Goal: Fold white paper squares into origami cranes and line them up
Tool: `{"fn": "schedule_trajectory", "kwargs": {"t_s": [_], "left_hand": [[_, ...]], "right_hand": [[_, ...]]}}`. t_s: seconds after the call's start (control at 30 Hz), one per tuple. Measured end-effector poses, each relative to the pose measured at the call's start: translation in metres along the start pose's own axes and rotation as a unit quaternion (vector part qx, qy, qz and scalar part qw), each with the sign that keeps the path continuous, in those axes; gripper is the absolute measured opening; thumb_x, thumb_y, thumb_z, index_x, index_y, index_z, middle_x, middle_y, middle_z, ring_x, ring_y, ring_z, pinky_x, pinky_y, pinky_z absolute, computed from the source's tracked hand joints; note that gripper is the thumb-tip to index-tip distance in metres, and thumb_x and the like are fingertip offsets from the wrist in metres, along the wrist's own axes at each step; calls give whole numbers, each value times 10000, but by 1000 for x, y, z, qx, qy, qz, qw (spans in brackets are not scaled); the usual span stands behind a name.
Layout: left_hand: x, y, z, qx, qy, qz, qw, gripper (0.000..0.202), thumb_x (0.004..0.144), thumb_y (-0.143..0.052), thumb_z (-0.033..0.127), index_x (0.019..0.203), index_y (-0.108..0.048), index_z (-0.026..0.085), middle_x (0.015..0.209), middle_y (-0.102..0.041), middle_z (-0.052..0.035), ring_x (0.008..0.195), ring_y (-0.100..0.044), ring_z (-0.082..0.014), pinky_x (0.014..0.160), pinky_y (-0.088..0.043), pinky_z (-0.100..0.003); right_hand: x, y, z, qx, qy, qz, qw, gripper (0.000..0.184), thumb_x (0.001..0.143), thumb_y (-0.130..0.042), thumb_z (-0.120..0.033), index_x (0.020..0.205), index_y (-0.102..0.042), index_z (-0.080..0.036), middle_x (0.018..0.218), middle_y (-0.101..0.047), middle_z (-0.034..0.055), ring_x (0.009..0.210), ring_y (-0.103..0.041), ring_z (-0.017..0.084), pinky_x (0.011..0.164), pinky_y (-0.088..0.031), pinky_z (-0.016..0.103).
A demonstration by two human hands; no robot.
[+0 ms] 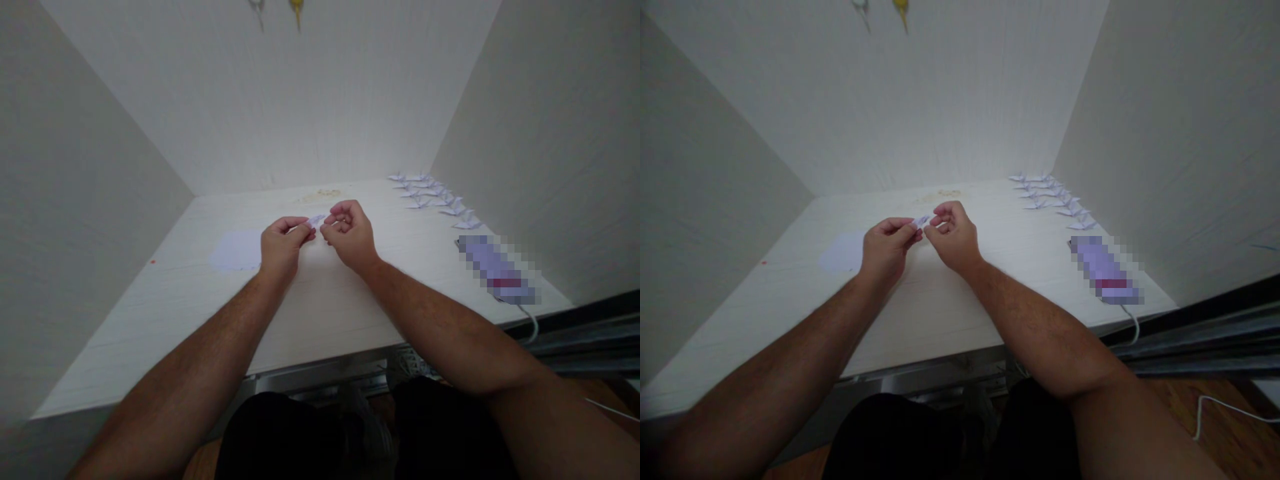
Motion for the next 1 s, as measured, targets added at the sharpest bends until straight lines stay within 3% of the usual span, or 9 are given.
{"fn": "schedule_trajectory", "kwargs": {"t_s": [0.2,0.37,0.6,0.77,1.0], "left_hand": [[-3,1,8,60,-54,7,997,193,657,-786,246,807,-703,158,712,-694,-21,634,-670,-139,647,-577,-289],[-8,-5,16,57,-86,-21,994,170,649,-803,251,761,-714,158,945,-725,-65,708,-674,-129,699,-589,-299],[-6,-5,9,46,-83,-63,994,184,638,-821,251,791,-744,183,942,-734,-61,818,-694,-159,806,-593,-348],[-5,-5,6,8,-62,-74,995,170,625,-828,225,770,-750,183,915,-735,-58,751,-683,-141,754,-588,-329],[-3,-3,5,-30,-13,-92,995,209,587,-847,226,759,-751,153,869,-733,-69,754,-684,-168,769,-568,-353]], "right_hand": [[-5,0,-9,-104,59,4,993,138,740,-693,-286,800,-593,-213,694,-615,-41,548,-529,82,539,-452,228],[-4,-2,-3,-77,35,-3,996,135,752,-687,-301,822,-618,-208,653,-617,-34,562,-557,95,550,-472,235],[-3,-1,-2,-47,10,5,999,68,732,-631,-231,769,-577,-212,612,-604,-57,535,-550,86,513,-439,216],[-3,-2,-9,20,8,-20,1000,85,702,-639,-208,696,-554,-207,562,-599,-66,492,-549,78,481,-433,204],[-2,-1,-8,43,-66,-52,996,53,696,-628,-217,732,-595,-197,578,-651,-41,517,-635,103,479,-491,198]]}}
Point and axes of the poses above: each hand's wrist, its own x-axis towards the middle knuckle, its own y-axis out of the back of the hand, z = x × y, the point moved 5 cm from there along x, towards the middle knuckle
